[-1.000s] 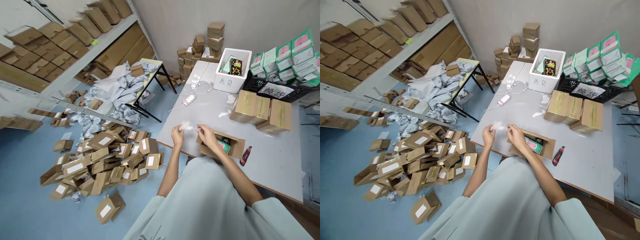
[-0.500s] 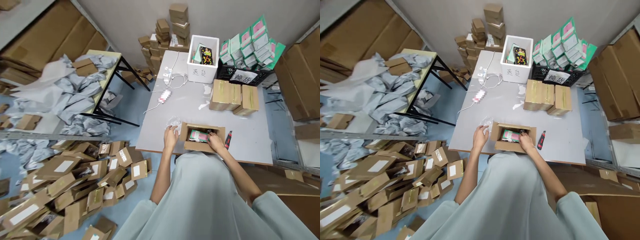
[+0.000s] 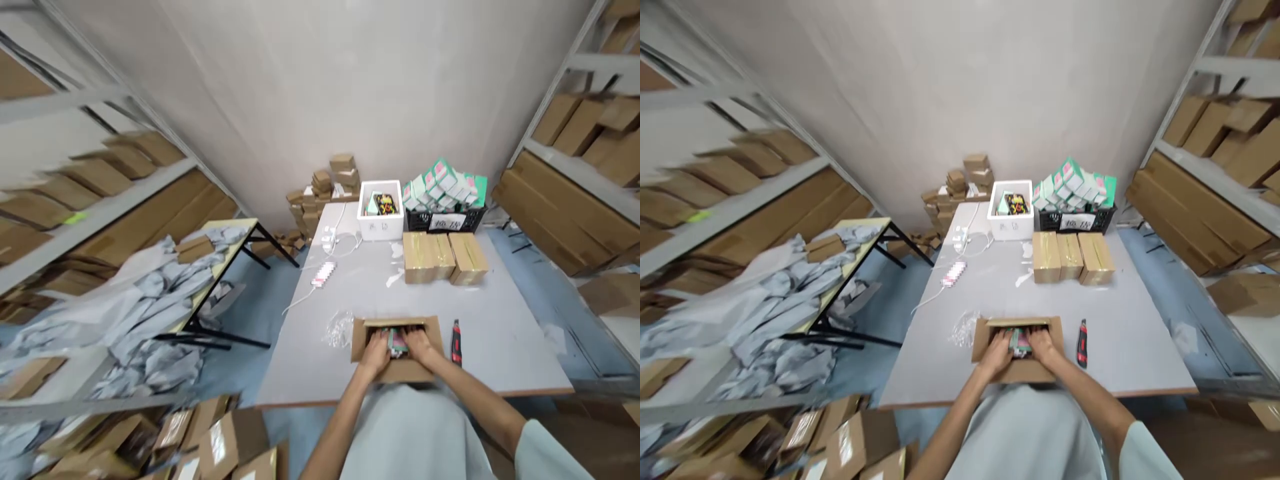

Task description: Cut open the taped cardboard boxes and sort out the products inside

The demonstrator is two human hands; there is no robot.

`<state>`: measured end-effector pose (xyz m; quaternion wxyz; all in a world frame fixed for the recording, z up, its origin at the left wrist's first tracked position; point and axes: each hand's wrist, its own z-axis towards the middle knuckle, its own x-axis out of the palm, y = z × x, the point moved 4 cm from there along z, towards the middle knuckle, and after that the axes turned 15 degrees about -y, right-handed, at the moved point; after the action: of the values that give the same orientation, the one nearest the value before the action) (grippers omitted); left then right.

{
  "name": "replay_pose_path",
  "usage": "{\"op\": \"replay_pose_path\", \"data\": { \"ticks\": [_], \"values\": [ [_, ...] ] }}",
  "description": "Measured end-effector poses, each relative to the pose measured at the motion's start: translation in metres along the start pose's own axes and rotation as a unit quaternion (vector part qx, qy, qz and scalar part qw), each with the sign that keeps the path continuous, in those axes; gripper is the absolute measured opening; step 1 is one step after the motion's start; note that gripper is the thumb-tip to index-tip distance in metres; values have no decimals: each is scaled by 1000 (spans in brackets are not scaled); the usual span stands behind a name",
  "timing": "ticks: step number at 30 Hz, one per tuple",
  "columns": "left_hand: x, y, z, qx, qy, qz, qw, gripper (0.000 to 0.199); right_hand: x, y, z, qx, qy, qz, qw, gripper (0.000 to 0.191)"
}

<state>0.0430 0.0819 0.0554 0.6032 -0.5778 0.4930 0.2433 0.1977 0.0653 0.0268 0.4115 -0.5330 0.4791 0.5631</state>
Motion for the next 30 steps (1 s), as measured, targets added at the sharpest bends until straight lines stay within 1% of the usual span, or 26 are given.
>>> {"op": "replay_pose_path", "data": {
  "ticks": [2,3,6,9,11,13,17,19,21,24,26,28,29,30],
  "values": [
    [2,3,7,-13,18,5,1000,96,0,3,1,-3,-12,-3,1000,69],
    [4,5,11,-20,29,6,999,103,1,4,1,-8,-20,-2,1000,65],
    [10,6,21,-30,58,3,998,116,2,4,-3,-30,-42,3,999,57],
    [14,10,25,-32,75,0,997,127,1,3,-5,-48,-39,11,998,65],
    [14,16,25,-37,80,0,996,132,-3,3,-3,-54,-30,15,998,72],
    [11,25,24,-34,66,-5,997,133,-15,3,-2,-56,-26,17,998,74],
    [-4,41,18,10,-5,-55,998,121,-51,-2,-11,-49,-30,32,998,84],
    [-18,46,14,32,-31,-92,995,120,-68,-7,-20,-43,-36,48,997,89],
    [-37,47,10,57,-54,-139,987,122,-82,-14,-28,-38,-50,69,996,90],
    [-76,41,9,82,-84,-221,968,119,-96,-29,-34,-8,-80,110,991,91],
    [-104,32,12,86,-100,-271,953,115,-103,-39,-34,23,-106,150,983,88],
    [-132,18,17,96,-110,-315,938,112,-110,-48,-32,46,-146,213,965,83],
    [-146,10,19,100,-114,-333,931,110,-114,-50,-31,52,-171,256,950,80],
    [-159,1,22,104,-124,-345,925,107,-118,-52,-29,59,-201,304,929,78]
  ]
}}
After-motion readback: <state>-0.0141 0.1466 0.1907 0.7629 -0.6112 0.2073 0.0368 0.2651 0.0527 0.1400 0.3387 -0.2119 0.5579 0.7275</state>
